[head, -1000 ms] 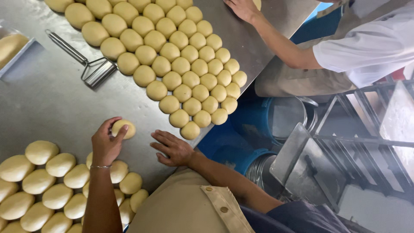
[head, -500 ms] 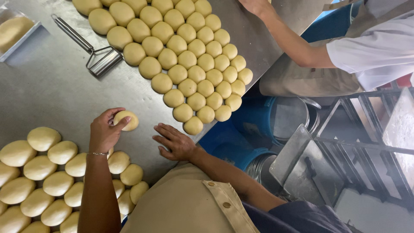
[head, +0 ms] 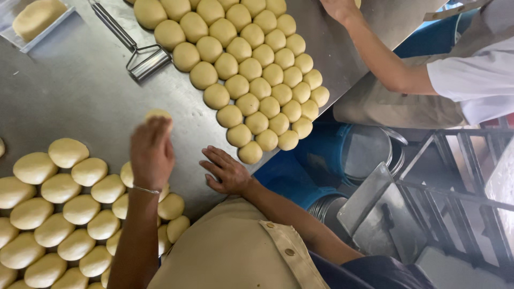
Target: The person prepares bread dough on a metal table by flattening small dough balls with a rolling tool, rolling them into cylinders by hand, and placing them into metal molds.
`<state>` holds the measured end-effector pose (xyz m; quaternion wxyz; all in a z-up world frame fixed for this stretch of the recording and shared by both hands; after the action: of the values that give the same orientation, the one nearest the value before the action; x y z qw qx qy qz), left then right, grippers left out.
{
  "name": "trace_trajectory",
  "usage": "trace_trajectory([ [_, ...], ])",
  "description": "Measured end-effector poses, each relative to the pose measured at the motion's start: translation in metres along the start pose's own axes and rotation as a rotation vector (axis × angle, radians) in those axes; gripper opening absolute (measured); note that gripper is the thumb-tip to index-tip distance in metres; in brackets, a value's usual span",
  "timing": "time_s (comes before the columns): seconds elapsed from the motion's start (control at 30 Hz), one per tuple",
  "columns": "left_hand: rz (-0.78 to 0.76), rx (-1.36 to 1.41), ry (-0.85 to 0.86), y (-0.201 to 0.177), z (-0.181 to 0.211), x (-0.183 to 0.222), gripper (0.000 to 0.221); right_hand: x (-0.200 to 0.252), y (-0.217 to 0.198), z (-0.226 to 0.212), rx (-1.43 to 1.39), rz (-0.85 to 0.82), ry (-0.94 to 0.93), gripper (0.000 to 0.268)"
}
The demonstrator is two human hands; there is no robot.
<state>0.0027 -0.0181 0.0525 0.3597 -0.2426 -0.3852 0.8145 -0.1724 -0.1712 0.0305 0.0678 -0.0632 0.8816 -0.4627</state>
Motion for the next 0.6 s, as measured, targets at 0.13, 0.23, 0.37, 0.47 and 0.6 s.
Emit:
trace_trajectory([
  [0.13, -0.008, 0.027, 0.026, 0.022, 0.015, 0.035, 0.033, 0.000, -0.001, 0.000, -0.021, -0.023, -0.021, 0.044],
  [0.23, 0.017, 0.026, -0.044, 0.027, 0.019, 0.039, 0.043, -0.002, -0.004, -0.001, -0.017, 0.019, -0.018, 0.041],
  [0.37, -0.117, -0.113, -0.210, 0.039, 0.023, 0.036, 0.066, -0.002, -0.006, -0.003, 0.008, -0.023, 0.010, 0.042],
  [0.47, -0.181, -0.184, -0.209, 0.043, 0.027, 0.035, 0.076, -0.005, -0.010, -0.005, -0.002, -0.003, 0.011, 0.039],
  [0.6, -0.159, -0.130, -0.221, 0.043, 0.028, 0.039, 0.076, -0.004, -0.011, -0.005, -0.006, -0.005, 0.005, 0.039],
])
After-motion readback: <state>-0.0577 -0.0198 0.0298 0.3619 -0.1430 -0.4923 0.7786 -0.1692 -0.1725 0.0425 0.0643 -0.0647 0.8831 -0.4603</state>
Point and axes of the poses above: each hand's wrist, its own x-axis away from the middle knuckle, its own y-axis out of the palm, z = x × y, the point moved 2 cm from there along -x, towards the middle knuckle, and after that the axes turned 12 degrees about -z, right-handed, at the moved point
